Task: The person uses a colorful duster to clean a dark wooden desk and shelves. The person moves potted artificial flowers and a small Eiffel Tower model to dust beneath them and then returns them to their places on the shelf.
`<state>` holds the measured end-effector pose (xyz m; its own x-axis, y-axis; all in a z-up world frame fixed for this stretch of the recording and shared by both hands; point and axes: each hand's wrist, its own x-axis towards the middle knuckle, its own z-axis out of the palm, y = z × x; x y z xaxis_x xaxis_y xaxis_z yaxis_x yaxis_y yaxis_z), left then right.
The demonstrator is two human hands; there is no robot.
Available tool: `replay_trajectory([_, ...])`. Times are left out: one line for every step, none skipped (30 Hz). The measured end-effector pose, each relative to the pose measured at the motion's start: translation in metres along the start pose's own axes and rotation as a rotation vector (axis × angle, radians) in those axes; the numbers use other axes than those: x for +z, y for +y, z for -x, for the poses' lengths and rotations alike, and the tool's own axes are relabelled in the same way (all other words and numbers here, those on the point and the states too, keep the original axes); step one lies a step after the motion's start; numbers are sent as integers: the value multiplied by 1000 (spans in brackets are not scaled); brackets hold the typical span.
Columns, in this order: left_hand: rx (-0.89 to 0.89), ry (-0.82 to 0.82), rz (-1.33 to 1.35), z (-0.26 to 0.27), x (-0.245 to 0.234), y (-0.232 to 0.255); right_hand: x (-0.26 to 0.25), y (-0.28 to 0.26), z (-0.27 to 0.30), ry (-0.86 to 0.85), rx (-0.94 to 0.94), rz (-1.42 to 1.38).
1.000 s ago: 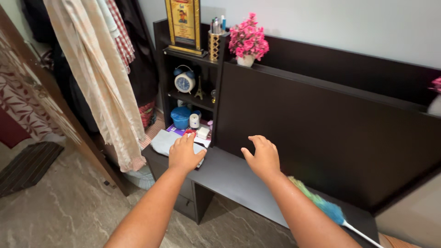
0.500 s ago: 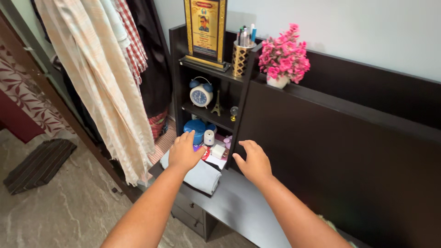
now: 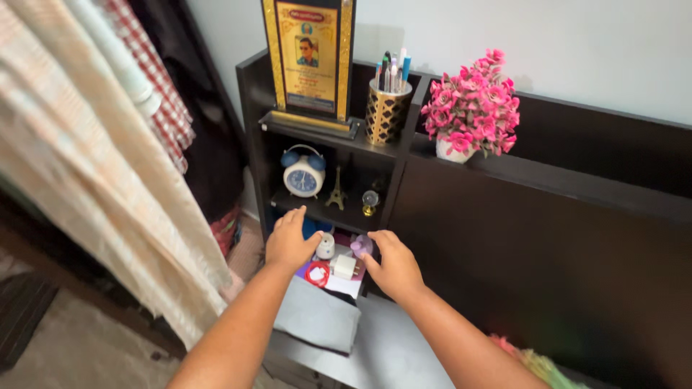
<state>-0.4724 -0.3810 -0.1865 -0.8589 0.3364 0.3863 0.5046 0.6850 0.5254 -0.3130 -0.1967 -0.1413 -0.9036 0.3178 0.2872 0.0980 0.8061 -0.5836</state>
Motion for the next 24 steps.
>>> replay_trajectory([3, -21, 28, -10, 1, -2, 6, -4, -4, 29, -31, 3])
replay_trajectory([6, -43, 58, -20, 3, -4, 12, -7, -10, 58, -62, 9])
replay_trajectory([26, -54, 64, -31, 5, -7, 18, -10, -18, 74, -46, 15])
replay_trajectory([72, -47, 102, -40, 8, -10, 26, -14, -24, 85, 3, 29])
replay_trajectory([117, -40, 141, -49, 12, -14, 33, -17, -31, 96, 51, 43])
replay_trajectory([131, -55, 148, -57, 18, -17, 39, -20, -37, 107, 70, 48])
replay_trajectory([142, -55, 171, -66, 25, -20, 44, -22, -42, 142, 91, 31])
replay_trajectory([151, -53, 193, -74, 33, -23, 49, -25, -48, 176, 109, 14])
replay_trajectory([164, -67, 200, -81, 41, -25, 54, -29, -55, 186, 126, 19])
replay_trajectory([101, -86, 258, -87, 50, -27, 59, -32, -60, 199, 183, -21])
replay_trajectory([36, -106, 315, -92, 59, -29, 64, -36, -65, 213, 240, -62])
replay_trajectory([48, -121, 322, -97, 66, -31, 68, -38, -70, 223, 256, -56])
replay_trajectory([19, -109, 346, -101, 73, -32, 72, -40, -75, 251, 252, -13])
replay_trajectory([-11, -93, 369, -106, 79, -33, 75, -41, -80, 276, 244, 31])
replay_trajectory([-2, -105, 376, -110, 84, -34, 78, -41, -85, 285, 257, 38])
replay_trajectory([-2, -113, 374, -112, 87, -35, 81, -41, -92, 259, 331, 36])
replay_trajectory([-2, -122, 372, -115, 89, -35, 84, -39, -97, 233, 406, 33])
replay_trajectory([3, -134, 376, -117, 90, -37, 88, -35, -104, 237, 418, 36])
replay_trajectory([-14, -175, 387, -119, 91, -38, 91, -30, -113, 284, 394, 80])
replay_trajectory([-33, -215, 396, -121, 92, -39, 95, -26, -118, 328, 368, 123])
replay_trajectory([-30, -226, 398, -122, 93, -40, 99, -21, -122, 329, 379, 125])
replay_trajectory([-13, -215, 422, -124, 93, -41, 101, -17, -129, 305, 419, 131])
replay_trajectory([4, -205, 446, -126, 92, -43, 103, -13, -134, 280, 458, 136])
replay_trajectory([8, -211, 449, -127, 92, -43, 105, -10, -138, 283, 464, 139])
